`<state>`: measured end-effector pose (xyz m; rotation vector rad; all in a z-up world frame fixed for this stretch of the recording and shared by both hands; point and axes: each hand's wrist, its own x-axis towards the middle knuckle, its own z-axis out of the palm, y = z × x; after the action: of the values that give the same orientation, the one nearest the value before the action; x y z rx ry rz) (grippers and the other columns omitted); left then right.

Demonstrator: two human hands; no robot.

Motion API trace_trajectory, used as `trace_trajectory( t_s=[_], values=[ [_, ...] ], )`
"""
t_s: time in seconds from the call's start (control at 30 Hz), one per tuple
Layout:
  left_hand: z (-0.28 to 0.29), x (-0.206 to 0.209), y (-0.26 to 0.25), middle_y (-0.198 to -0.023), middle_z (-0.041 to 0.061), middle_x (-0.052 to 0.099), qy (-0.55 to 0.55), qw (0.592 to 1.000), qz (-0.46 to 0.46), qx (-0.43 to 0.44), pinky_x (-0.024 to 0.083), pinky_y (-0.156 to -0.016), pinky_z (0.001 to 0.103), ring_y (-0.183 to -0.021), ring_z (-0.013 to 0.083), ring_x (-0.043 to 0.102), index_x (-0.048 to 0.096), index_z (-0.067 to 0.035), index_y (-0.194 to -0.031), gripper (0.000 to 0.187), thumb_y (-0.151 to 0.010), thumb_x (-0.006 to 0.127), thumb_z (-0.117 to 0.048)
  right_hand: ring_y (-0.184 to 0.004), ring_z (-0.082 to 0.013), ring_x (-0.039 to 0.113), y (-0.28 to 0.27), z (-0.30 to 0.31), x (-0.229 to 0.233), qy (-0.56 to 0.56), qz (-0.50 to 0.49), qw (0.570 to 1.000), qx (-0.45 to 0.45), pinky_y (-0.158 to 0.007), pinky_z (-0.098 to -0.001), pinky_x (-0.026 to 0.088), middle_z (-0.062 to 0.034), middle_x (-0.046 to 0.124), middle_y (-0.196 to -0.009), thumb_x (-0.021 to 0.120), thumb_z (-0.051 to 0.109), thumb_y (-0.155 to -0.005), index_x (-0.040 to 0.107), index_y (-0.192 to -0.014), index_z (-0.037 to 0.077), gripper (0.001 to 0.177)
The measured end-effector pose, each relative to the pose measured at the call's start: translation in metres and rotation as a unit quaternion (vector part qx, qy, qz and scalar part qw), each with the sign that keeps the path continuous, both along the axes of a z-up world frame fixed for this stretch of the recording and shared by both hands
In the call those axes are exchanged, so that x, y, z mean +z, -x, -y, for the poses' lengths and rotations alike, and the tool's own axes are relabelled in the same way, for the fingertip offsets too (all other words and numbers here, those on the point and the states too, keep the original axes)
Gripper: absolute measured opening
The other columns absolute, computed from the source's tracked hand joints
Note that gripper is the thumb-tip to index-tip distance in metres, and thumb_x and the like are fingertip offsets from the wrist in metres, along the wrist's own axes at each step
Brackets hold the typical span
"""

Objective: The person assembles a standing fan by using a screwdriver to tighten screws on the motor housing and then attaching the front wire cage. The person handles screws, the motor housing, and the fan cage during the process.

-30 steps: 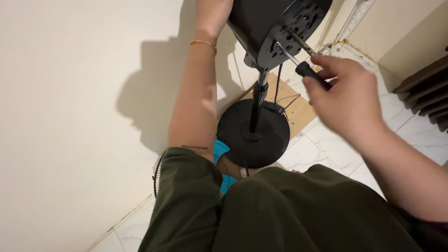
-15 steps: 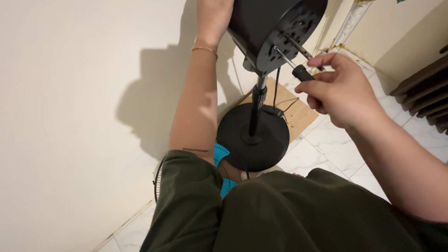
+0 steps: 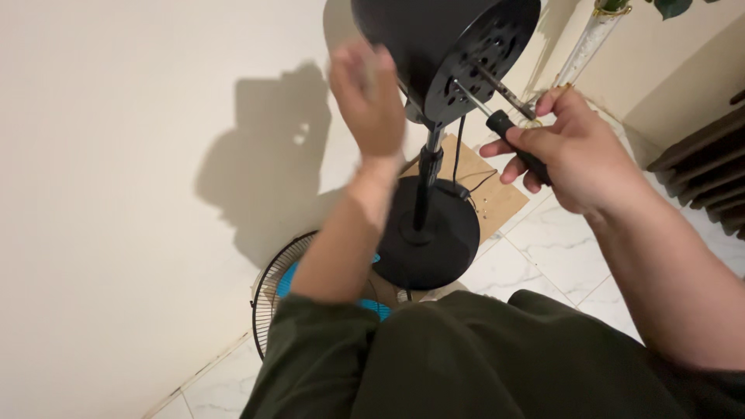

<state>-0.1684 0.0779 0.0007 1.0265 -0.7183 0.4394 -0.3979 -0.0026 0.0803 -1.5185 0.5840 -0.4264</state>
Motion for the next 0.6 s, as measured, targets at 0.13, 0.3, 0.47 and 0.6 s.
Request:
trace_trajectory(
  t_s=[0.13,0.3,0.47,0.6],
  values=[
    [-0.026,-0.027,0.084,-0.1,0.005,0.064,-0.109,0.877,-0.296,-0.362,0.042,-0.069,0.027,-0.083,0.012,0.056,0.06,-0.004,-0.113,0.016,-0.1,0.064,-0.013,-0.063,-0.0248,0.069,0.001,-0.001,-0.004,-0.029,0.008,1.0,0.003,-0.045,-0.031,0.046,-0.0244,0.074,-0.098,0.05,0.003,-0.1,0.03,-0.109,0.011,0.024],
    [-0.025,-0.019,0.096,-0.102,0.003,0.066,-0.104,0.699,-0.334,-0.624,0.045,-0.083,0.03,-0.089,0.0126,0.057,0.065,-0.004,-0.12,0.027,-0.105,0.062,-0.027,-0.061,-0.0252,0.068,-0.001,-0.002,-0.012,-0.023,0.037,0.999,0.013,-0.041,-0.0324,0.045,-0.0159,0.066,-0.093,0.052,0.006,-0.102,0.031,-0.108,0.012,0.023],
    [-0.017,-0.019,0.093,-0.104,-0.002,0.069,-0.151,0.695,-0.361,-0.604,0.036,-0.076,0.025,-0.098,0.0055,0.058,0.068,-0.011,-0.119,0.027,-0.1,0.06,-0.027,-0.056,-0.0249,0.064,-0.002,-0.003,-0.009,0.014,0.02,1.0,0.009,-0.04,-0.0324,0.041,-0.0186,0.066,-0.09,0.053,0.009,-0.102,0.034,-0.112,0.01,0.022],
    [-0.008,-0.033,0.094,-0.097,-0.006,0.064,-0.114,0.699,-0.364,-0.605,0.037,-0.077,0.025,-0.091,0.0056,0.053,0.07,-0.01,-0.115,0.023,-0.103,0.069,-0.029,-0.066,-0.023,0.068,0.014,-0.021,-0.001,0.336,-0.014,0.941,-0.029,-0.053,-0.0324,0.05,-0.021,0.068,-0.09,0.067,0.015,-0.098,0.043,-0.122,0.001,0.037]
  ],
)
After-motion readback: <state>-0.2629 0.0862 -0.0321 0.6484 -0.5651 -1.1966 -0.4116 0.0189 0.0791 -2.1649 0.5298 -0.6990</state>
